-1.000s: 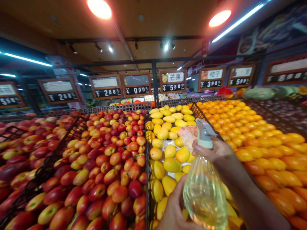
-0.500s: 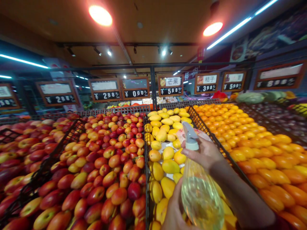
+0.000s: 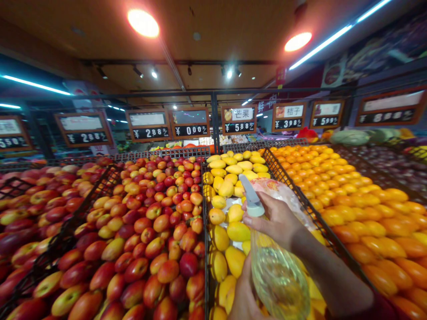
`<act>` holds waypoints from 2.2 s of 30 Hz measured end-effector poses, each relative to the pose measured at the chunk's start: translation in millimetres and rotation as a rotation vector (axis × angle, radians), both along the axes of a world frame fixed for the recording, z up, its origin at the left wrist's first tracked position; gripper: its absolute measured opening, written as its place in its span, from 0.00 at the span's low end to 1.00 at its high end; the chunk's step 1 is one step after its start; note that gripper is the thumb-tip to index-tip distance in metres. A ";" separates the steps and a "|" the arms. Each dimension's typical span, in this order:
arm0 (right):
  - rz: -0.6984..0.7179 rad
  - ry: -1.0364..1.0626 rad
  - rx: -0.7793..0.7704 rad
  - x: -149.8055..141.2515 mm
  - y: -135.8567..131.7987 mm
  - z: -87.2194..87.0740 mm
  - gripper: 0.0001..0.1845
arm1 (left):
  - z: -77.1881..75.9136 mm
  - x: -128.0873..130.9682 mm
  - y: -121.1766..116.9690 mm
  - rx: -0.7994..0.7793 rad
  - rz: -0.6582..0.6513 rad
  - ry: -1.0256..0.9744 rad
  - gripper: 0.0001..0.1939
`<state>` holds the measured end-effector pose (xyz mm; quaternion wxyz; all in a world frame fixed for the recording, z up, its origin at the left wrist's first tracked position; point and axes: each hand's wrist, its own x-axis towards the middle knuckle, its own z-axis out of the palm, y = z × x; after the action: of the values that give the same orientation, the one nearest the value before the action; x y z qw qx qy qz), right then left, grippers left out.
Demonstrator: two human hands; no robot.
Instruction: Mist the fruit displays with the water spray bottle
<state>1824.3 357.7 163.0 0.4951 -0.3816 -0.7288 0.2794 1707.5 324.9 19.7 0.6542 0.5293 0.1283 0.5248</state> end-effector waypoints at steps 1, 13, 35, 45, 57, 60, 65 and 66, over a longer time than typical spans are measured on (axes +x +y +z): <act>-0.005 0.003 0.003 0.2 0.3 -0.3 0.18 | -1.3 -0.3 0.3 -0.003 0.001 0.001 0.51; -0.017 0.141 0.013 15.3 2.2 -15.4 0.19 | -14.2 -5.1 7.4 0.029 0.018 0.108 0.59; -0.313 0.206 -0.044 38.1 -9.6 -25.5 0.16 | 2.7 -5.6 0.2 0.036 -0.112 0.056 0.51; -0.337 0.134 0.003 41.1 -19.8 -22.4 0.15 | -12.3 -4.8 2.9 0.005 -0.103 0.099 0.55; -0.358 0.125 0.049 46.4 -22.5 -29.8 0.15 | -7.1 -4.0 -1.4 0.026 -0.121 0.120 0.52; -0.358 0.133 0.031 45.1 -24.6 -26.9 0.15 | -6.5 -4.6 -2.7 0.007 -0.110 0.146 0.53; -0.337 0.142 0.009 42.8 -28.1 -22.9 0.16 | -11.5 -7.1 -2.5 -0.026 -0.122 0.170 0.56; -0.332 0.145 0.001 42.4 -28.9 -22.5 0.16 | -13.4 -7.4 -1.9 -0.020 -0.132 0.171 0.56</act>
<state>1866.6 328.8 140.4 0.5857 -0.4755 -0.6183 0.2203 1700.0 323.1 6.3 0.6791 0.5729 0.1537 0.4324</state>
